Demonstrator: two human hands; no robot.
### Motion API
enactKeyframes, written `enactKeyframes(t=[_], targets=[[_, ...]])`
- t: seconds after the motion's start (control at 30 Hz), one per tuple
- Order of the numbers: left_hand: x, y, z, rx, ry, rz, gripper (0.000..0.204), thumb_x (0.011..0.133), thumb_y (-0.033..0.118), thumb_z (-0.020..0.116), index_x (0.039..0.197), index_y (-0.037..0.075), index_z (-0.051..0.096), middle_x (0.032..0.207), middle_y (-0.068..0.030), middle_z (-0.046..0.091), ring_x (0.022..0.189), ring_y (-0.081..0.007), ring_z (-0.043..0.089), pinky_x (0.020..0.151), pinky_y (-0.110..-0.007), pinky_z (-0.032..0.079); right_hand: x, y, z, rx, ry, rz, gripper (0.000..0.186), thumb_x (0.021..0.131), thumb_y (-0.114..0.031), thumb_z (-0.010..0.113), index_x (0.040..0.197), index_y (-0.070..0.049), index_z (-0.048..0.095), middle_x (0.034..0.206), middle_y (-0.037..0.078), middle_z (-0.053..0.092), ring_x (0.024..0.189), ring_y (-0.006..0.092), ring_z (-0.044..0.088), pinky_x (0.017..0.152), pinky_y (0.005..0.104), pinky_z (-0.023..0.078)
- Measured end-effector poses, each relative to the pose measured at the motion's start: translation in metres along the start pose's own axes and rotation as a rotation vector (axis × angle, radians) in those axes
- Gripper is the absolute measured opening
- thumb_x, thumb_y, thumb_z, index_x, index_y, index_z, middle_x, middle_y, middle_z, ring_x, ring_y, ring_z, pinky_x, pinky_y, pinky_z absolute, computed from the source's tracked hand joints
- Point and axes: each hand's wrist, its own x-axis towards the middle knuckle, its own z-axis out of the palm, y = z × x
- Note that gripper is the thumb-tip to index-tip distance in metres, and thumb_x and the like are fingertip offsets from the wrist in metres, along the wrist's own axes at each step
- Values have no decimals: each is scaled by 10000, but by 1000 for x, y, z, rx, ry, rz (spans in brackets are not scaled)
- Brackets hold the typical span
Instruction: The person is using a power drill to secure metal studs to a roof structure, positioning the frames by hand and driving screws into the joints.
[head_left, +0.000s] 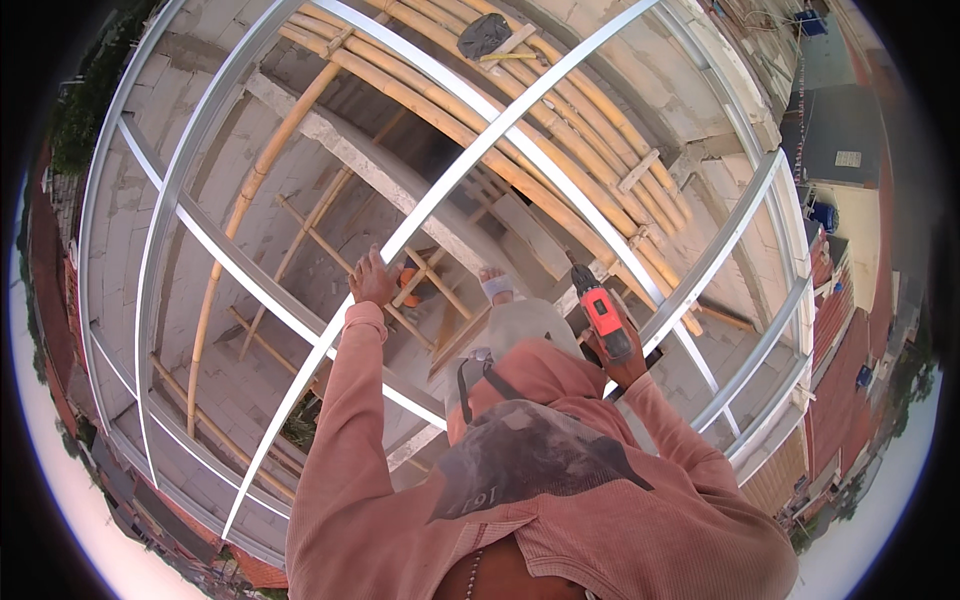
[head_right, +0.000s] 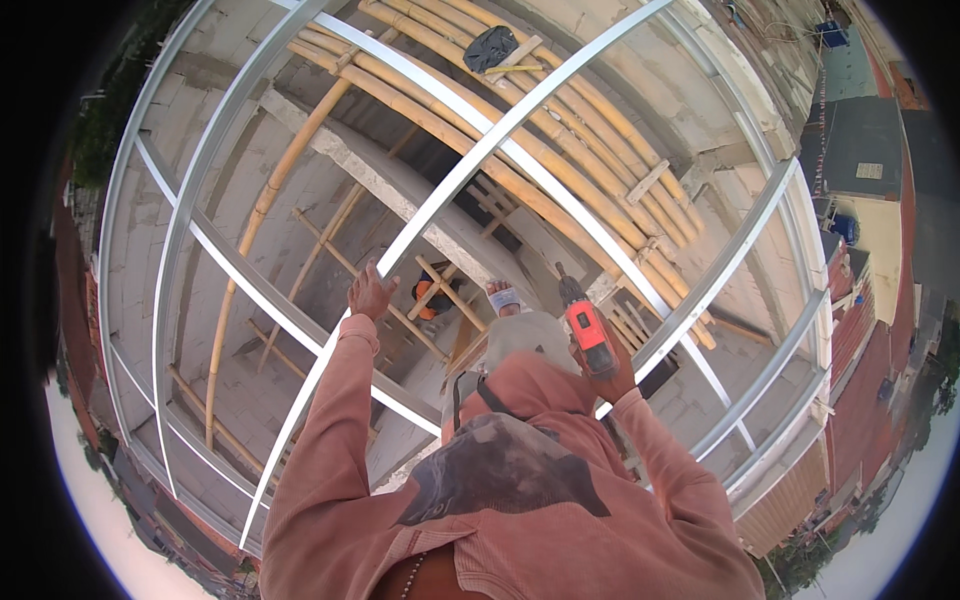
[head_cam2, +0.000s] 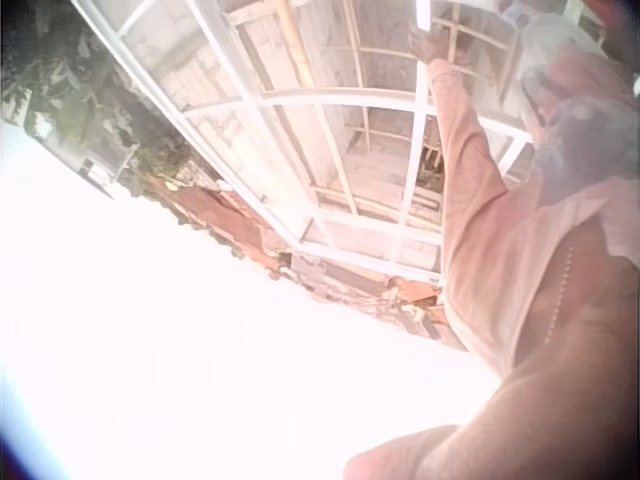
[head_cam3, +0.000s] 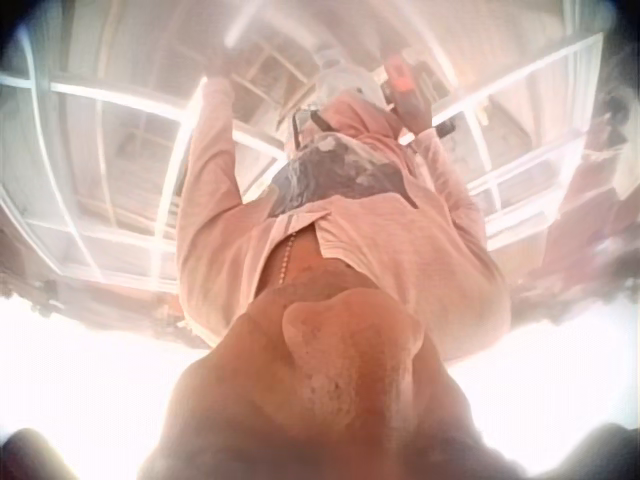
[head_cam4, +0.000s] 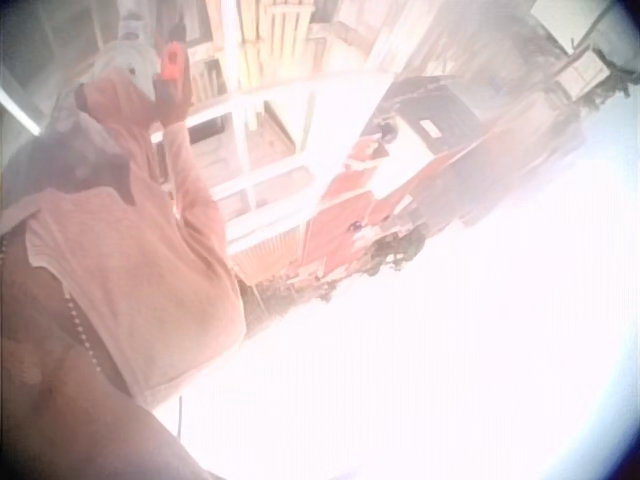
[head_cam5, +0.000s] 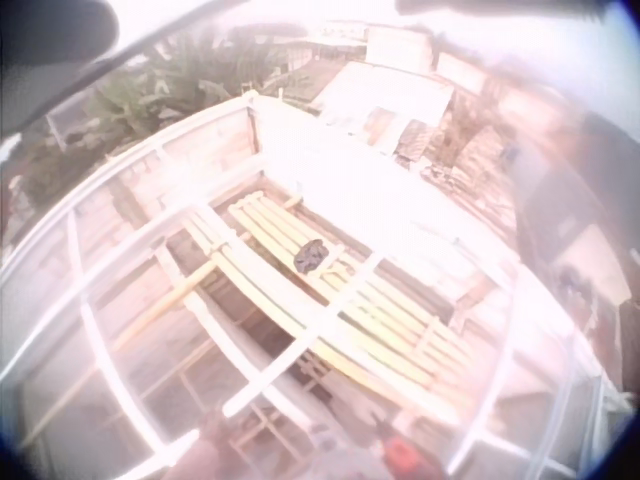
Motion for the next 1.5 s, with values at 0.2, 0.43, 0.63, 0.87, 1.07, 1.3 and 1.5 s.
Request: enactKeyframes(t=[0.2, 0.43, 0.63, 0.87, 1.07, 1.3, 1.5], targets=[[12, -4, -2, 2, -10, 79, 668, 991, 460, 601, 1532, 153, 357, 1451, -206, 497, 1327, -432, 513, 1081, -585, 409, -12, 10, 10, 182, 75, 244, 630, 925, -226, 761, 1468, -80, 478, 1175, 89, 679, 1000, 195, 660, 870, 344, 545], [24, -25, 2, -26, -52, 185, 618, 979, 367, 648, 1479, 121, 381, 1383, -242, 545, 1270, -457, 543, 1031, -543, 464, -6, 19, 47, 166, 233, 239, 533, 900, -228, 780, 1357, -43, 577, 1186, 132, 701, 1040, 248, 697, 908, 362, 533], [33, -25, -1, -108, -173, 219, 653, 939, 203, 709, 1463, 19, 366, 1377, -330, 534, 1282, -495, 517, 1049, -539, 443, 14, -35, 54, 197, 385, 345, 366, 914, -243, 776, 1189, -35, 654, 971, 91, 710, 867, 194, 685, 792, 352, 535], [35, -40, 6, -97, -204, 258, 700, 924, 130, 675, 1504, 29, 295, 1390, -310, 523, 1281, -503, 514, 1054, -547, 437, 52, -94, 35, 535, 690, 272, 334, 923, -224, 778, 1185, -41, 683, 902, 8, 677, 773, 93, 622, 680, 263, 490], [30, -12, -11, -65, -272, 200, 668, 943, 141, 654, 1510, 66, 308, 1377, -283, 539, 1272, -489, 526, 1050, -551, 437, 67, -122, -20, 559, 878, 208, 435, 942, -201, 728, 1333, -31, 640, 947, 23, 677, 791, 93, 618, 722, 262, 511], [33, -30, 5, -4, -144, 306, 711, 945, 212, 679, 1540, 100, 306, 1214, -212, 619, 1123, -421, 631, 968, -596, 453, 65, -182, -86, 609, 1085, 15, 438, 929, -152, 703, 1327, 3, 610, 1098, 81, 695, 802, 125, 644, 689, 293, 560], [28, -31, -3, 55, -148, 258, 670, 940, 199, 678, 1511, 113, 338, 1277, -186, 605, 1167, -377, 631, 1029, -619, 415, -26, -217, -128, 515, 1234, -56, 522, 966, -142, 670, 1429, 50, 522, 921, 48, 662, 821, 125, 632, 711, 274, 532]])
